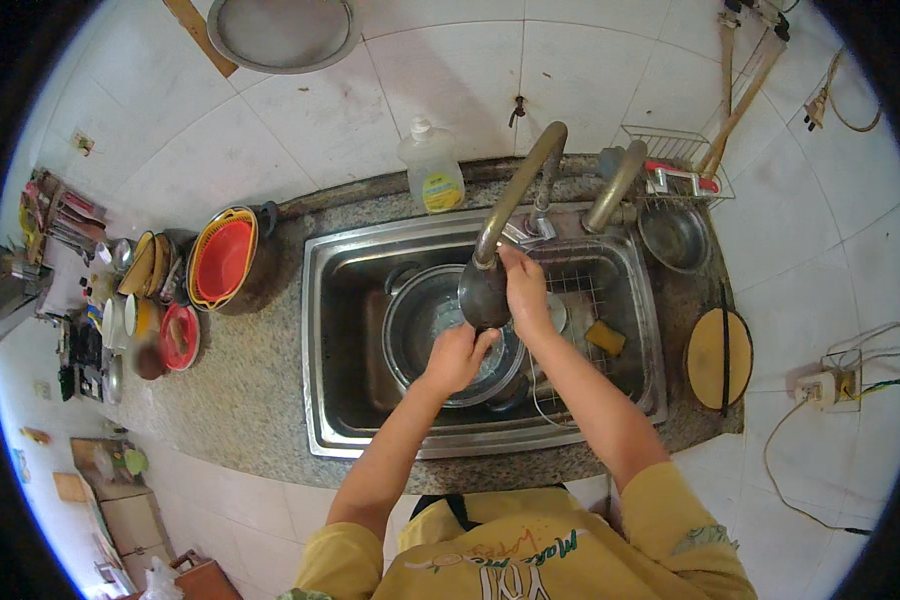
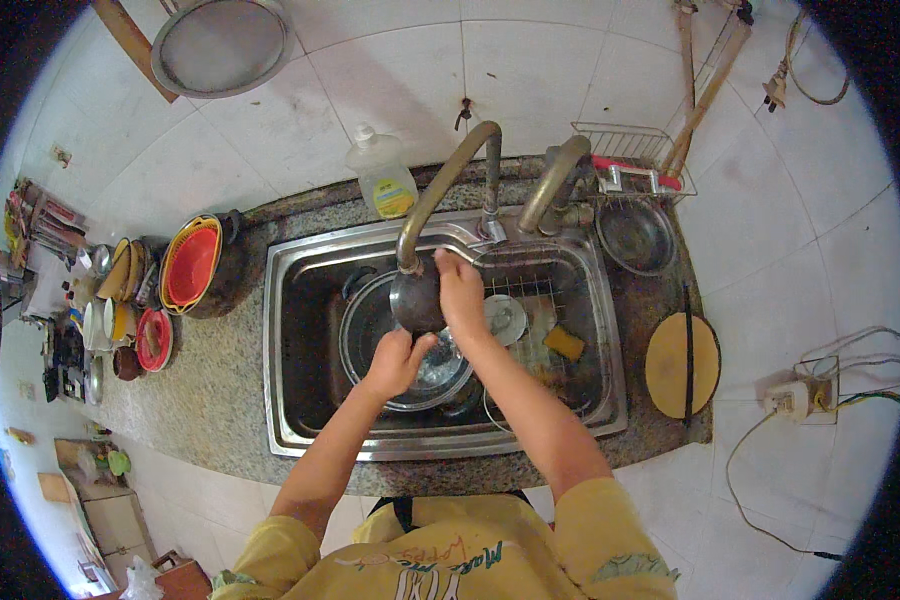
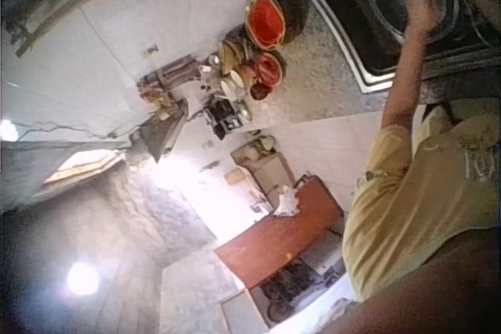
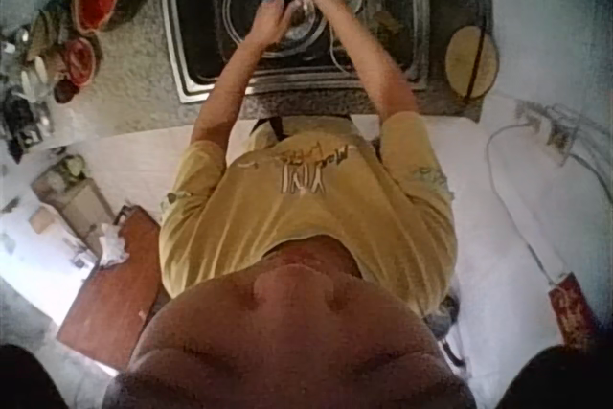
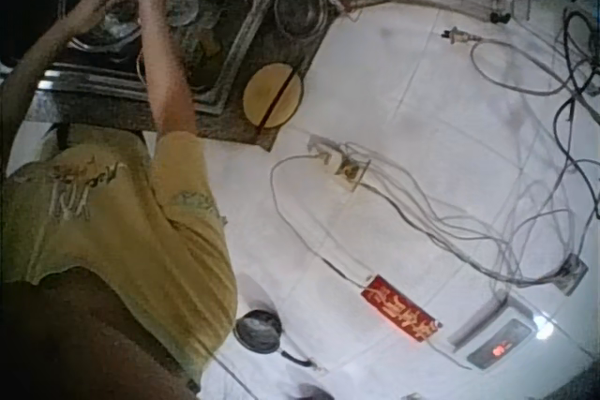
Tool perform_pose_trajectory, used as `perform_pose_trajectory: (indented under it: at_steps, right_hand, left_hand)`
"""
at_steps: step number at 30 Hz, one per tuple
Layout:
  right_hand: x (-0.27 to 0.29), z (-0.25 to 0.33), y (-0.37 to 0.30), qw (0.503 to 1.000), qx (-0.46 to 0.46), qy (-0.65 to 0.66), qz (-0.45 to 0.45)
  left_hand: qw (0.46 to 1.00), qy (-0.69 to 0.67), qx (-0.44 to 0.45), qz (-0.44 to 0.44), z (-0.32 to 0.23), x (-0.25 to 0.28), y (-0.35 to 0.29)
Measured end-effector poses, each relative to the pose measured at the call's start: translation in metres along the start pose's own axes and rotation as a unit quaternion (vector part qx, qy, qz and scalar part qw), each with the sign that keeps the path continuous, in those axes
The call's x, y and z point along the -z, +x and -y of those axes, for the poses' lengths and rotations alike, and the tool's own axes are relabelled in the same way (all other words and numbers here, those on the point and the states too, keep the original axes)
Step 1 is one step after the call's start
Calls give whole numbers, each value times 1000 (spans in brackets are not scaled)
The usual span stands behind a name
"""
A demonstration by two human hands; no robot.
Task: The person washes a metal ladle and a large metal pot in a kitchen sink. They use a sponge and running water to scrub the items, rinsing them thoroughly before placing the ladle on a drying rack and continuing to clean the pot.
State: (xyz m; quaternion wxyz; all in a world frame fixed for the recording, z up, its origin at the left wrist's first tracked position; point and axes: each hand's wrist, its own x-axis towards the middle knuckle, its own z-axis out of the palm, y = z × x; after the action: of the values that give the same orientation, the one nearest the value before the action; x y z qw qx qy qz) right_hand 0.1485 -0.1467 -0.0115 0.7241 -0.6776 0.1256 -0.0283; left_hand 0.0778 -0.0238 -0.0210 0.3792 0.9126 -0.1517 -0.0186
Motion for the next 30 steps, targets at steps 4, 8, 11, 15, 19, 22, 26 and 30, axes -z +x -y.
perform_pose_trajectory:
  at_steps: [4,8,11,15,19,22,26,30]
  right_hand:
    - [22,1,3,950,-256,178,21]
    - [48,-34,12,924,-249,286,60]
    - [56,-36,12,939,-204,260,96]
    - [64,-28,5,991,-15,-55,121]
    - [59,-34,-4,950,119,-270,104]
    - [41,-23,-19,902,134,-384,148]
    - [16,-29,-18,797,203,-544,167]
    - [1,-33,-1,742,224,-607,176]
  left_hand:
    - [992,-77,65,-72,-3,14,7]
    - [989,-81,31,-120,-21,34,13]
    - [993,32,-75,-80,-9,35,20]
    - [997,73,0,-41,2,33,40]
    - [975,189,89,73,-3,35,51]
    - [952,218,136,169,13,40,50]
    - [939,170,186,236,15,38,50]
    - [949,130,168,234,18,29,42]
